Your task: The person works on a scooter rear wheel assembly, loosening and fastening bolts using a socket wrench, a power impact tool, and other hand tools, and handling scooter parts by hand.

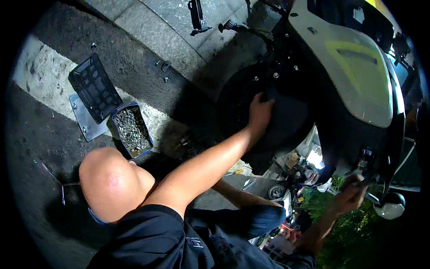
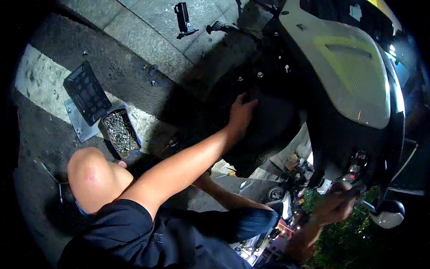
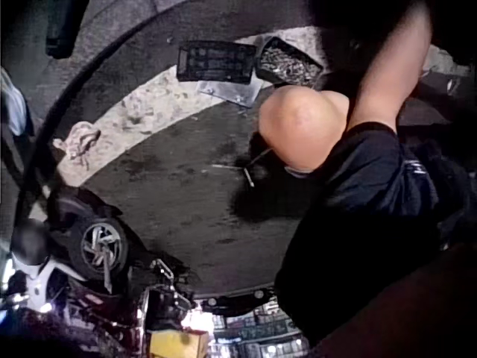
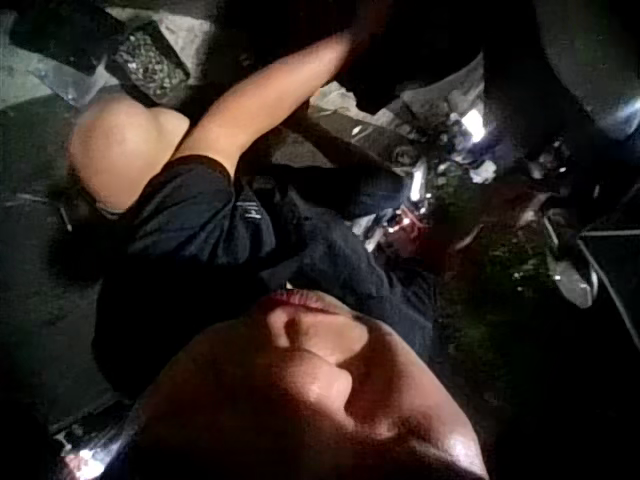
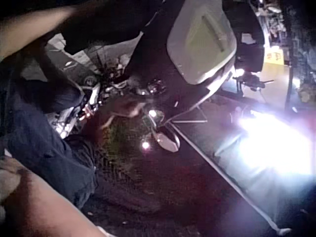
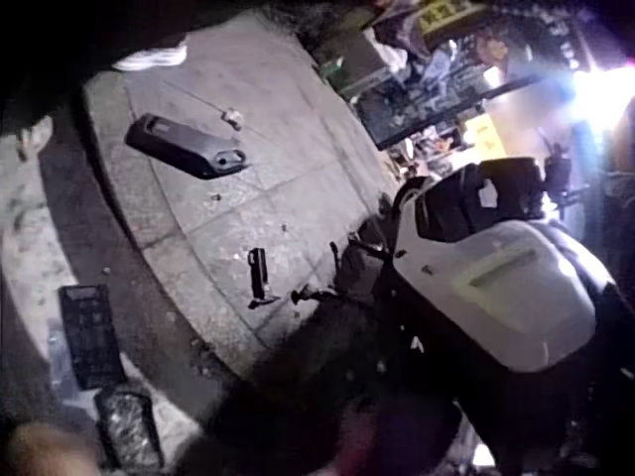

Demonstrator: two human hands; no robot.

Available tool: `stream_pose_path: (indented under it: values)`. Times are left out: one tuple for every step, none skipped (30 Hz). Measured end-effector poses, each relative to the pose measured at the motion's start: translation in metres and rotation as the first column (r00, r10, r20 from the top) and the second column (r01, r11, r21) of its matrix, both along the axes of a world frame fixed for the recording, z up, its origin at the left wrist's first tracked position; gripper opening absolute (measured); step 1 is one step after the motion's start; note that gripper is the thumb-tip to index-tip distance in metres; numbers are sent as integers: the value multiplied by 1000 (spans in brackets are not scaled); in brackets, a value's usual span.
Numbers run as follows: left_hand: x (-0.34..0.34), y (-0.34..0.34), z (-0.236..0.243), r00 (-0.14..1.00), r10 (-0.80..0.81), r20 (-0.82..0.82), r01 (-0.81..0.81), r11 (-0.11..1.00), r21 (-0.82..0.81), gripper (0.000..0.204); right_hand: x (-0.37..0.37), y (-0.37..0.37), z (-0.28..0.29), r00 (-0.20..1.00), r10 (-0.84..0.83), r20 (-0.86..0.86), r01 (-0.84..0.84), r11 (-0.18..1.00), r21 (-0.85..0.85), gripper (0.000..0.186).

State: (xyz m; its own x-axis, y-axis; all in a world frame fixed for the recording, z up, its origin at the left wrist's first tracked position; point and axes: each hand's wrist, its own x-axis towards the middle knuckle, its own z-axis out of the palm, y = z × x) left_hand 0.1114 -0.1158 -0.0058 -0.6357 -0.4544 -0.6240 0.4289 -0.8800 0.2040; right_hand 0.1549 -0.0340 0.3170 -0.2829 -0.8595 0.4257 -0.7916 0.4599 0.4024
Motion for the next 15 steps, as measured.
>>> stream_pose_path:
  values:
    - [4, -4, 22, 1000, 29, -6, -29, 999, 14, 54, 18, -9, -13, 995, 80, 62, -87, 988, 124, 30]
    - [11, -5, 25, 998, 55, 26, -55, 998, 17, 53, 40, -28, -48, 931, -4, 365, -32, 995, 94, 23]
    - [17, -6, 8, 997, 62, 54, -63, 998, 14, 53, 38, -56, -83, 882, 230, 410, -339, 916, 215, 18]
    - [17, -5, -13, 993, 100, 66, -100, 995, -8, 51, 51, -82, -114, 840, -125, 529, -66, 942, 328, 16]
    - [11, -6, -16, 990, 137, 45, -136, 990, -24, 49, 32, -102, -131, 885, -123, 448, -120, 871, 476, 16]
    - [10, -5, -16, 990, 135, 38, -135, 991, -16, 49, 12, -112, -149, 847, -213, 487, -45, 884, 466, 17]
    - [7, -7, -12, 995, 97, 0, -97, 995, -34, 47, -8, -118, -162, 804, -296, 517, 35, 890, 454, 17]
    - [6, -11, -12, 998, 65, -20, -66, 996, -61, 44, -29, -123, -175, 827, -318, 462, 55, 866, 498, 19]
    - [5, -11, -11, 998, 68, -17, -69, 996, -59, 44, -45, -127, -182, 846, -343, 409, 78, 837, 541, 21]
    - [6, -9, -11, 998, 60, -5, -60, 997, -40, 42, -52, -129, -188, 842, -346, 414, 75, 835, 546, 21]
    - [8, -8, -11, 999, 51, 5, -51, 998, -20, 40, -59, -130, -192, 840, -344, 420, 38, 809, 587, 22]
    - [8, -8, -12, 999, 48, 10, -48, 999, -16, 40, -64, -130, -196, 839, -342, 424, 2, 780, 626, 23]
    - [13, -12, -8, 996, 77, 36, -75, 997, -36, 39, -63, -133, -197, 837, -349, 421, 6, 776, 631, 23]
    - [16, -13, -4, 993, 106, 61, -102, 993, -56, 37, -60, -137, -197, 831, -380, 406, 19, 749, 662, 23]
    - [15, -11, -1, 993, 101, 58, -98, 994, -50, 37, -59, -138, -197, 825, -409, 389, 32, 721, 693, 23]
